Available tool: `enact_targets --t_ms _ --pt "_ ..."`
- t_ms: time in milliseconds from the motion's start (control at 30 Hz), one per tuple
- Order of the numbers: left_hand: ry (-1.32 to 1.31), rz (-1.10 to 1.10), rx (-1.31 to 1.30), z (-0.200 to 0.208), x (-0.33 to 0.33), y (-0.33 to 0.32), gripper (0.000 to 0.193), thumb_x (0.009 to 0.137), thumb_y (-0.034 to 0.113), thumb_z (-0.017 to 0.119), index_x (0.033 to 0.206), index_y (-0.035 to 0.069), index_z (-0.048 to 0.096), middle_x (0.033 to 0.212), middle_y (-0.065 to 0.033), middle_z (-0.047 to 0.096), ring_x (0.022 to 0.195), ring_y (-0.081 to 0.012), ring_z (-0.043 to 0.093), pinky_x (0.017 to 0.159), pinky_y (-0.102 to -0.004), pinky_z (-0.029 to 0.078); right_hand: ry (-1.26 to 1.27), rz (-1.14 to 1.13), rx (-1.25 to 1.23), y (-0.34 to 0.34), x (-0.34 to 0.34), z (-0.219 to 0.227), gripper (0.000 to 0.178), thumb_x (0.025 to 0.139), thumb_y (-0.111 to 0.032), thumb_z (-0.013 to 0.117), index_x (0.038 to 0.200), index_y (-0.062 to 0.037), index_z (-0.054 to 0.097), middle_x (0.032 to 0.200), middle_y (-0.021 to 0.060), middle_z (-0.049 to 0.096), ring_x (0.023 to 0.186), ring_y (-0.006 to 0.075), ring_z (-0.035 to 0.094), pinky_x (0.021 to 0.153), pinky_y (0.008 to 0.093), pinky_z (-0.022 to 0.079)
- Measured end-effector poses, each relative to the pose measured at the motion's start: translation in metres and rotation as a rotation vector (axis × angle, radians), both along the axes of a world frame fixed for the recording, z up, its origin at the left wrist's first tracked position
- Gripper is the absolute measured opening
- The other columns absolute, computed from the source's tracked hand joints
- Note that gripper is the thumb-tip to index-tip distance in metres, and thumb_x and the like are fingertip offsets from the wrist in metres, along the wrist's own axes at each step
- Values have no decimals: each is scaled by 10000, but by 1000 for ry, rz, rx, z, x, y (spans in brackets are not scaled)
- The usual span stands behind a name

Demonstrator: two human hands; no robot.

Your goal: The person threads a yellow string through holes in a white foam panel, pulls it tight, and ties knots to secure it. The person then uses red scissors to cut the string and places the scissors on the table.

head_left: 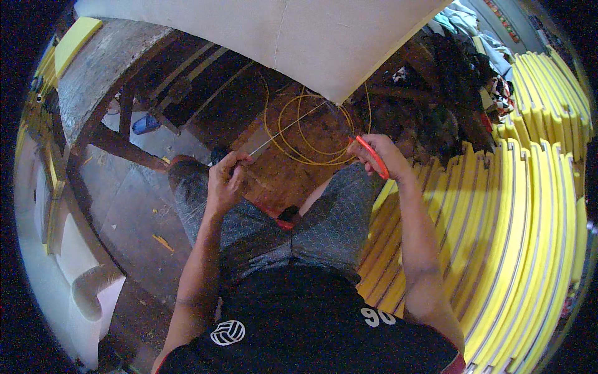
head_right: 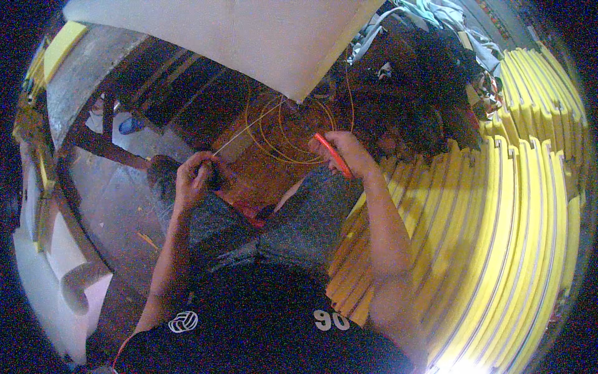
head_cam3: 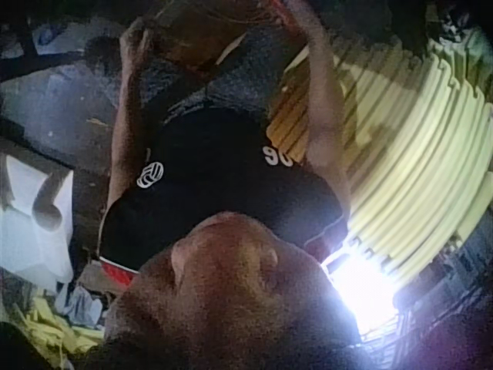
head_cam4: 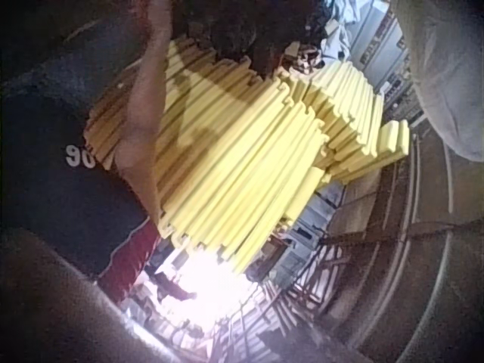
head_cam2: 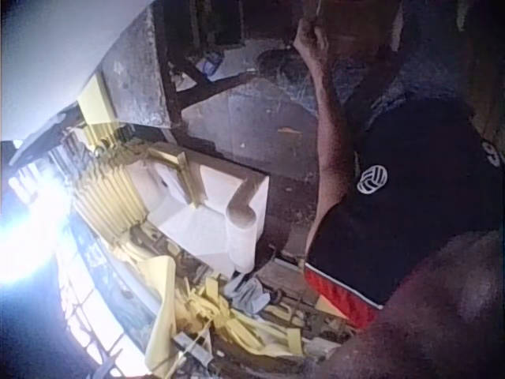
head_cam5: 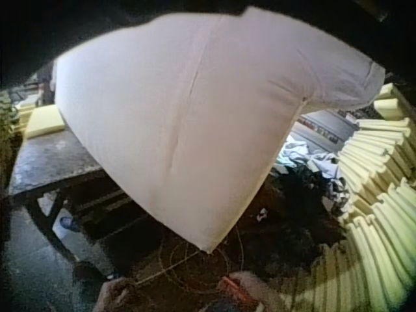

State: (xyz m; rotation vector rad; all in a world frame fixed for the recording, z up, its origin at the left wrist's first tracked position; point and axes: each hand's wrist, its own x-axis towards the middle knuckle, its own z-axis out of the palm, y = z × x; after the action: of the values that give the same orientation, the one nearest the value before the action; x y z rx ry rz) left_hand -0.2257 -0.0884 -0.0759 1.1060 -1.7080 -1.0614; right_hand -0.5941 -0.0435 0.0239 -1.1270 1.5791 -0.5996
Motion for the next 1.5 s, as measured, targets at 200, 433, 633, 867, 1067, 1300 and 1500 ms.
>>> enact_targets --t_ms 200,433,633,867,1067,1300,1500 --pt "10 29 99 17 -5 1 200 881 65 513 978 -4 673 816 -111 695 749 -167 658 700 -303 506 211 60 -39 -2 -2 14 268 943 -322 664 988 -62 713 649 -24 560 499 70 561 433 223 456" --pt "-36 64 26 2 -2 -6 204 876 67 520 985 1 679 858 -130 700 795 -183 673 729 -309 505 373 144 -131 -7 4 21 203 930 -120 547 994 -79 735 624 -31 566 486 62 550 421 225 447" --pt "-10 58 25 -5 -3 -9 210 877 67 517 995 6 679 904 -140 708 840 -211 687 758 -321 510 334 88 -123 -9 1 22 222 928 -99 524 992 -76 736 609 -34 561 460 67 527 410 228 414" --pt "-37 50 19 -3 -1 -10 208 889 74 521 1007 8 680 891 -129 704 834 -189 676 759 -310 507 368 122 -169 -10 1 23 196 905 -72 553 949 -62 744 668 5 622 485 71 546 433 244 430" --pt "-2 43 41 -5 -2 -13 206 891 62 515 1012 4 671 859 -101 686 791 -149 634 733 -293 496 631 289 -339 -16 -19 4 133 830 -65 705 948 -17 743 820 74 726 727 151 671 683 302 545" --pt "21 35 95 -6 -2 -13 203 899 47 515 1021 8 672 833 -91 667 776 -135 617 723 -289 490 603 302 -304 -22 -28 8 144 840 -104 736 952 -15 745 853 90 739 796 135 677 738 300 539" --pt "-46 6 30 -10 0 -19 205 891 61 533 1031 7 672 851 -131 680 785 -172 652 721 -307 501 589 330 -244 -28 -28 18 147 841 -120 750 940 -11 742 847 71 737 795 124 668 719 298 533"
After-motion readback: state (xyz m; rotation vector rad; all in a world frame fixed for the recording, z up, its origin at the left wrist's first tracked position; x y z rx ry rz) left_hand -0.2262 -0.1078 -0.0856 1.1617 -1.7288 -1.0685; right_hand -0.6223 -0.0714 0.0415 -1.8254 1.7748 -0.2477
